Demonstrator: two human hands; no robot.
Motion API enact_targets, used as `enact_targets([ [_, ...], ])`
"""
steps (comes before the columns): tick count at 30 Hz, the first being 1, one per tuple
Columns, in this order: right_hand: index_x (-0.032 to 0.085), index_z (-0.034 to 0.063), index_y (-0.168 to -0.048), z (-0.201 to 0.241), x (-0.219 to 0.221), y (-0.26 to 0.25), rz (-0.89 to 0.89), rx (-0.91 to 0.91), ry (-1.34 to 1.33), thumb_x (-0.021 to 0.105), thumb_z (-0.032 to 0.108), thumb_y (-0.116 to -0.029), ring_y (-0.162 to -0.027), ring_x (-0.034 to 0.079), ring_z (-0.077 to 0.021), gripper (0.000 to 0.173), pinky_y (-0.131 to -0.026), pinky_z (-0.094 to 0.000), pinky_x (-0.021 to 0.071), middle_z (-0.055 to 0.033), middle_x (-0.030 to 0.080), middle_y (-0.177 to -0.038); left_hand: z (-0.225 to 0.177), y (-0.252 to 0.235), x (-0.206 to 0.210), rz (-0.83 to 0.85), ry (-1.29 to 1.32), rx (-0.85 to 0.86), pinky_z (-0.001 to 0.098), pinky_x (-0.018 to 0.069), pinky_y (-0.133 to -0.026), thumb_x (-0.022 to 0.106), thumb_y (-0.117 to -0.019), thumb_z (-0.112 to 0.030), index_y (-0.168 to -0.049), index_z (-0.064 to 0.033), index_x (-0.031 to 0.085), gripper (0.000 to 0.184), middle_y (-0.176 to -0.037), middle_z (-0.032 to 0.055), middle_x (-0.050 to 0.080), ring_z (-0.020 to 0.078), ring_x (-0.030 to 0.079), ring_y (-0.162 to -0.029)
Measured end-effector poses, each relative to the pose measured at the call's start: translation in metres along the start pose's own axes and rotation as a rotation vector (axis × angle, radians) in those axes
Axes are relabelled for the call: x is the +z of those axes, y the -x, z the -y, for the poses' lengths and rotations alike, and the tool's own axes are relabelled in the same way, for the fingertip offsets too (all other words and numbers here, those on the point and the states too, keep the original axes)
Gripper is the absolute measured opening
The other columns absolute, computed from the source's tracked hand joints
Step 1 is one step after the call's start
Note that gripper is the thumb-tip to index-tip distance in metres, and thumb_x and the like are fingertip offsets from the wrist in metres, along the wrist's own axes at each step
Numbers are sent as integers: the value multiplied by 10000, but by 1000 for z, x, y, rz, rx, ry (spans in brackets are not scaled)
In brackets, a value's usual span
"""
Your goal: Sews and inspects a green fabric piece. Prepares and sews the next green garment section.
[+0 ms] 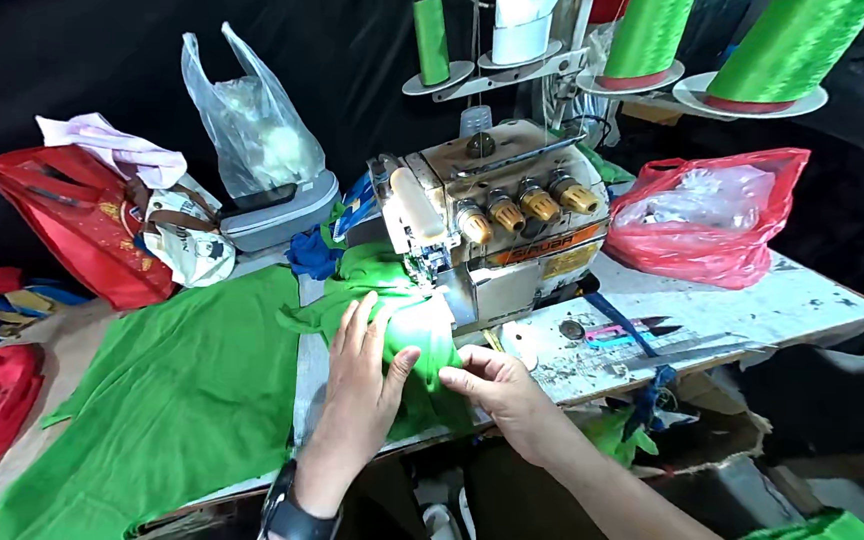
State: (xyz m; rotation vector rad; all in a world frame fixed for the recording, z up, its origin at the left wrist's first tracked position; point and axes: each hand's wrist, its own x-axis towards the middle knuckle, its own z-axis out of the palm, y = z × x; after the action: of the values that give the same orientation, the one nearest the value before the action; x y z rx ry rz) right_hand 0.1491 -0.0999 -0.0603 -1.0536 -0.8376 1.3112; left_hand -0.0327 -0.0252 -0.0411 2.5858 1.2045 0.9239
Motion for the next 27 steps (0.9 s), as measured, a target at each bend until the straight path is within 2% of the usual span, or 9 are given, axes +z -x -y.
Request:
enact_targets([
  [4, 607, 65, -868, -2, 11, -1, -72, -151, -23, 785, -43, -815, -725, 648, -93, 214, -697, -240, 574, -37, 656, -799, 37, -24, -4, 72, 139, 116, 492, 262, -1242, 327, -1075, -545, -1441, -68, 565, 647, -1593, 68, 439, 251, 313, -1524],
  [8, 537, 62, -1046, -11, 20, 2, -63, -174, -31, 760, -32, -848, -757, 702, -133, 312, -722, -278, 606, -67, 688, -855, 43, -39, -22, 127, 144, 162, 457, 305, -1232, 442, -1065, -403, -1437, -85, 577, 508, -1558, 37, 489, 196, 375, -1494],
  [10, 529, 65, -1093, -20, 19, 5, -54, -218, 14, 746, 10, -881, -802, 726, -150, 308, -749, -293, 616, -75, 713, -896, 31, -28, -19, 19, 37, 182, 506, 371, -1173, 488, -1043, -452, -1343, -58, 627, 514, -1482, 94, 549, 264, 460, -1426],
  [12, 520, 61, -1110, -28, 17, 8, -63, -284, 31, 732, -4, -888, -839, 732, -145, 313, -768, -289, 623, -72, 719, -932, 24, -3, -6, -145, 3, 207, 494, 472, -1042, 599, -981, -537, -1188, -65, 657, 519, -1347, 131, 587, 296, 543, -1279],
  [14, 523, 55, -1109, -34, 13, 11, -85, -345, 54, 728, -16, -877, -861, 734, -126, 318, -778, -277, 628, -56, 719, -952, 22, 21, 10, -291, -15, 187, 419, 457, -1006, 695, -903, -575, -1141, -118, 618, 522, -1286, 105, 565, 253, 524, -1231],
  [16, 533, 47, -1114, -38, 11, 16, -94, -372, 86, 722, -13, -883, -875, 727, -96, 305, -786, -254, 623, -36, 717, -960, 24, 34, 26, -392, -13, 142, 341, 429, -1022, 742, -892, -510, -1144, -124, 591, 486, -1256, 97, 536, 202, 505, -1214],
  [20, 549, 49, -1116, -44, 6, 22, -104, -429, 150, 684, 17, -924, -836, 718, -54, 236, -747, -209, 611, -4, 723, -943, 23, 33, 32, -446, 22, 90, 179, 457, -933, 698, -946, -225, -1005, -82, 725, 156, -1106, 86, 547, 100, 544, -1052],
  [24, 596, 49, -1107, -49, 0, 25, -153, -489, 226, 715, 84, -920, -862, 717, -63, 224, -766, -215, 612, -8, 723, -960, 14, 38, 13, -426, 26, 104, 229, 466, -946, 614, -1005, -241, -1007, -113, 741, 180, -1099, 58, 593, 104, 561, -1071],
  [27, 608, 56, -1091, -50, 0, 26, -161, -497, 244, 755, 132, -895, -842, 698, -40, 256, -747, -196, 599, 8, 707, -934, -6, 40, -3, -406, 41, 123, 227, 462, -959, 526, -1067, -284, -1044, -102, 661, 228, -1078, 30, 636, 74, 578, -1079],
])
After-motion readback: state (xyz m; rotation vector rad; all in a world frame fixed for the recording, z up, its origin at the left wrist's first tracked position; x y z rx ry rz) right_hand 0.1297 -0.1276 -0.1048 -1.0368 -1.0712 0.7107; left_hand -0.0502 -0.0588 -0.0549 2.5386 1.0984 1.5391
